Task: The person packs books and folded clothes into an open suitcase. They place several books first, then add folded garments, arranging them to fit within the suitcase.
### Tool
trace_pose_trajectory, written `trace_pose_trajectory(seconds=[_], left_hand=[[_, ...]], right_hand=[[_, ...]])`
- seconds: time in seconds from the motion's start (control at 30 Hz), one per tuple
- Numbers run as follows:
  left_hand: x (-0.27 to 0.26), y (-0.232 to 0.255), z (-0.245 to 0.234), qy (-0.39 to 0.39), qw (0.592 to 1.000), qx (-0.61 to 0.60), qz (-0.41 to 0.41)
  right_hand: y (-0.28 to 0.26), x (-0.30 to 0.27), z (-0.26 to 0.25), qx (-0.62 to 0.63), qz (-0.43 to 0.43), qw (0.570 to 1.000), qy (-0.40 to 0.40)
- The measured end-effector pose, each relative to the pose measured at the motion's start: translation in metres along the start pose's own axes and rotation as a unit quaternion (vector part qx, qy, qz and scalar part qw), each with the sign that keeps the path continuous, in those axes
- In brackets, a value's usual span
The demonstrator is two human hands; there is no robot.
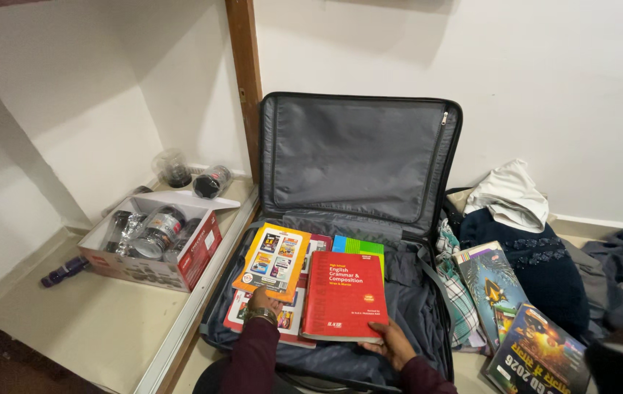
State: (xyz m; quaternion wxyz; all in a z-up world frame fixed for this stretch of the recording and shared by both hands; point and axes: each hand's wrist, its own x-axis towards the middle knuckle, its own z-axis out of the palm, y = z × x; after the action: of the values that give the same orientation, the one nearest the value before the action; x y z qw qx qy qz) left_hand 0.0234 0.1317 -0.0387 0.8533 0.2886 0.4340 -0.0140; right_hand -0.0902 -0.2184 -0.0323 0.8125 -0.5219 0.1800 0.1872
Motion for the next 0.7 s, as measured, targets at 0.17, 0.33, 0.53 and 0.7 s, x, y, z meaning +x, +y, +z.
trace_pose_trajectory(seconds=[0.17,0.33,0.53,0.7], left_hand=[[0.017,0.0,0.008,-0.079,0.988,0.13,0.031],[0.009,0.001,0.029,-0.179,0.956,0.176,0.151],[-0.04,0.034,0.039,-0.247,0.946,0.074,0.198],[-0.078,0.087,0.047,-0.307,0.913,0.059,0.262]], right_hand=[[-0.002,-0.006,0.007,-0.012,0.015,0.999,0.026],[-0.006,-0.012,0.016,-0.041,0.031,0.998,0.019],[-0.006,-0.02,0.04,0.022,0.014,1.0,0.013],[0.009,0.003,0.088,0.108,-0.014,0.993,-0.045]])
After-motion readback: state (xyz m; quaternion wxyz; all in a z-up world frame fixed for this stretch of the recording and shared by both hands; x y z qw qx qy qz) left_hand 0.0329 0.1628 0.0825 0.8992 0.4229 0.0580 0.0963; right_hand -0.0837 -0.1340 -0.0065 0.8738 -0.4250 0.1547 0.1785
